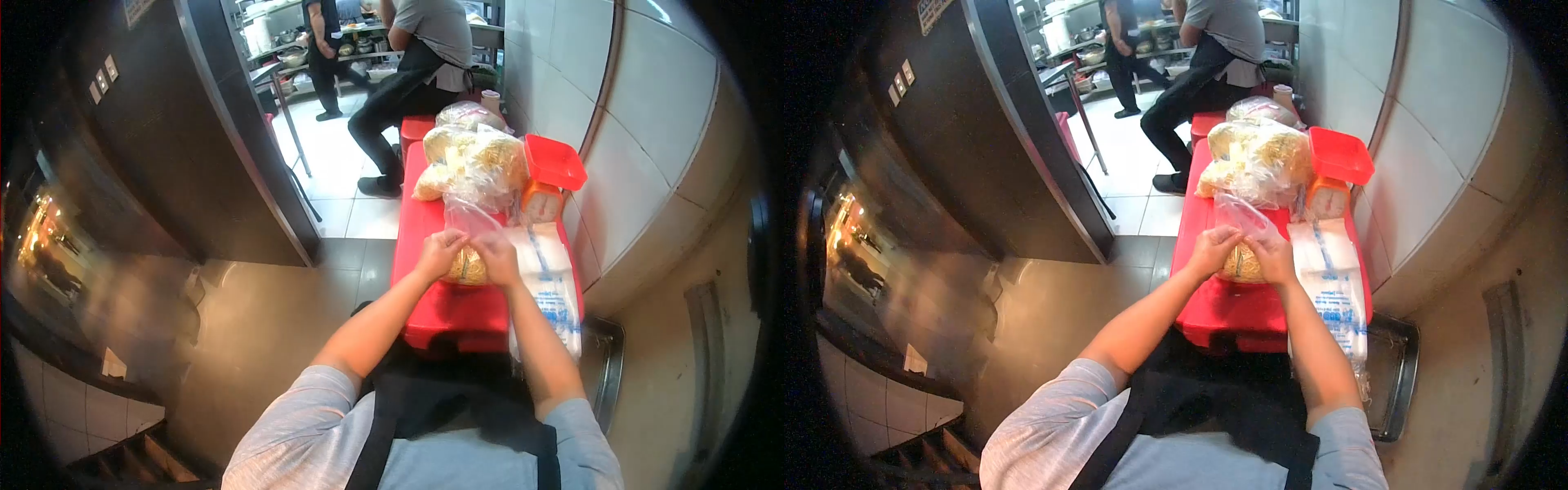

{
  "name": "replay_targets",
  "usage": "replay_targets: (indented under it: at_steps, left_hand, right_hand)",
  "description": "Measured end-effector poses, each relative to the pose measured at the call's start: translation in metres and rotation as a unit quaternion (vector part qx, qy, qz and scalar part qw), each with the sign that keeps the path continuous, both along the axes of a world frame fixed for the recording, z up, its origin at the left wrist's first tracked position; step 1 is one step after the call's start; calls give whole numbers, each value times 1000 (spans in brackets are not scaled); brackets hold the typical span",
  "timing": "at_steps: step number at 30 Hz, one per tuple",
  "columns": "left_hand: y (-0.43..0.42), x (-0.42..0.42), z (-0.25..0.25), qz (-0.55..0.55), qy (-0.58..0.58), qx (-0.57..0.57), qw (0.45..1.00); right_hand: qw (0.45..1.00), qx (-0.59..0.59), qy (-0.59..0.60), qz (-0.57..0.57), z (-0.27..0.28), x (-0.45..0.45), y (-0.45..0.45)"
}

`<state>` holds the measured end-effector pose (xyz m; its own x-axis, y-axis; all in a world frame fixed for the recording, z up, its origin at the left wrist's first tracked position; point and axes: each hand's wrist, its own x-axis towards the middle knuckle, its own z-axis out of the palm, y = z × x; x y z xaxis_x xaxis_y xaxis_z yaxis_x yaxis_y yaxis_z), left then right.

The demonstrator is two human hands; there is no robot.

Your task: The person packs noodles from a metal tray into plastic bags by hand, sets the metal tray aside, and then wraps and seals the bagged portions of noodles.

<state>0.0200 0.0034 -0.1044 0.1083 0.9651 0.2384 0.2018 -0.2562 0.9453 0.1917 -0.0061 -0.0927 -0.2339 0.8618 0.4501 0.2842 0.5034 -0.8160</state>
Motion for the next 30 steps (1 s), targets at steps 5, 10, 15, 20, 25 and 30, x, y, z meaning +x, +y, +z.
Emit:
replay_targets:
  at_steps: [5,10,15,20,25,30]
  left_hand:
    - [-58,-21,11,45,103,329,938]
    - [-120,-27,-39,40,168,299,938]
    - [-107,-18,-45,96,192,282,935]
    - [-83,-15,-51,112,198,187,956]
    - [-73,-20,-37,72,191,46,978]
    - [-60,-26,-41,92,221,0,971]
  right_hand:
    - [962,265,-59,-41,11,-12,-48]
    - [966,243,-86,-27,-41,-20,-98]
    - [975,194,-59,-90,-52,-33,-87]
    - [976,165,-29,-142,-53,-44,-65]
    - [981,95,-125,-115,-44,-32,-63]
    - [979,68,-186,-58,-38,-18,-59]
